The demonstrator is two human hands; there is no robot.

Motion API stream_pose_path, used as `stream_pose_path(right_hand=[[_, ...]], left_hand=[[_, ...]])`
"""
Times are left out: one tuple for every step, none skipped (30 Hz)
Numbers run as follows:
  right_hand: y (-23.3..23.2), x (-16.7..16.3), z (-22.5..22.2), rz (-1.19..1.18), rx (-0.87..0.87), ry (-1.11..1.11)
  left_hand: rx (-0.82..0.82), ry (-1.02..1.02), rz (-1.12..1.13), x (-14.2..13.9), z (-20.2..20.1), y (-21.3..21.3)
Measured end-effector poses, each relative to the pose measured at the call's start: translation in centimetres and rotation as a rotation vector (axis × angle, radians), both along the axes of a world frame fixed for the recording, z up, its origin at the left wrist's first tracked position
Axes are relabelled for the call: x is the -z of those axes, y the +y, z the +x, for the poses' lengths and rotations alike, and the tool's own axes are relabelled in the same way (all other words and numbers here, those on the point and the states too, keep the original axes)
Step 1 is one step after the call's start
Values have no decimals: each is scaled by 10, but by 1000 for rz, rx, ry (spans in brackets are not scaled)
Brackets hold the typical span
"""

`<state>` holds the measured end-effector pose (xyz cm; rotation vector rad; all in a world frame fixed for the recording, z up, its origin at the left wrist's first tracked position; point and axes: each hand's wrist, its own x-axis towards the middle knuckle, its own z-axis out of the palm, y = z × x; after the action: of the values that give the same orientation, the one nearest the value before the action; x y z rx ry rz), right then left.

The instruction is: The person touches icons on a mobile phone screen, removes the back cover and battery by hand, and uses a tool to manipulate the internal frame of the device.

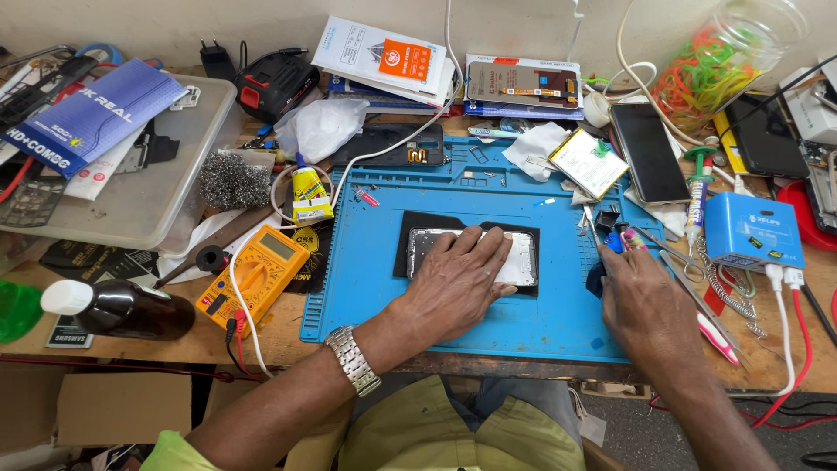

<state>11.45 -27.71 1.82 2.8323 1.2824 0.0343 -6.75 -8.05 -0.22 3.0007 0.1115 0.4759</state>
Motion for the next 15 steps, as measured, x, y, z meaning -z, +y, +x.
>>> stream_pose_path(right_hand=[[0, 0, 0, 18, -22, -38], [0, 0, 1, 36, -43, -76], [0, -1, 1, 39, -20, -60], [-1, -1, 2, 40, 3, -43], [-1, -2, 2, 41, 28, -26], [-2, -2, 2, 103, -8, -34], [-3, -3, 2, 161, -42, -40], [-6, -2, 0, 211, -74, -39], [-7, -1, -2, 165, -30, -15], [-5, 1, -2, 129, 9, 2], [-5, 4, -2, 95, 46, 17], [-6, 6, -3, 122, 38, 23], [-6, 8, -2, 148, 30, 28], [-7, 8, -1, 175, 24, 29], [-7, 7, 2, 216, 31, 86]], left_hand=[[-4, -37, 49, -2, 2, 0], [-14, -5, 51, -4, 5, -1], [-24, 29, 52, -5, 7, -1], [-33, 63, 51, -6, 9, -2], [-47, 76, 52, -7, 12, -3], [-60, 89, 53, -7, 14, -3], [-72, 106, 50, -6, 16, -4], [-69, 85, 9, -4, 16, -5], [-69, 62, -28, -2, 17, -4], [-73, 30, -54, 0, 17, -2], [-74, -2, -58, 3, 17, -2], [-73, -32, -64, 4, 16, -2], [-72, -62, -69, 4, 16, -2], [-78, -20, -110, 3, 15, -2], [-77, 19, -150, 0, 14, -2]])
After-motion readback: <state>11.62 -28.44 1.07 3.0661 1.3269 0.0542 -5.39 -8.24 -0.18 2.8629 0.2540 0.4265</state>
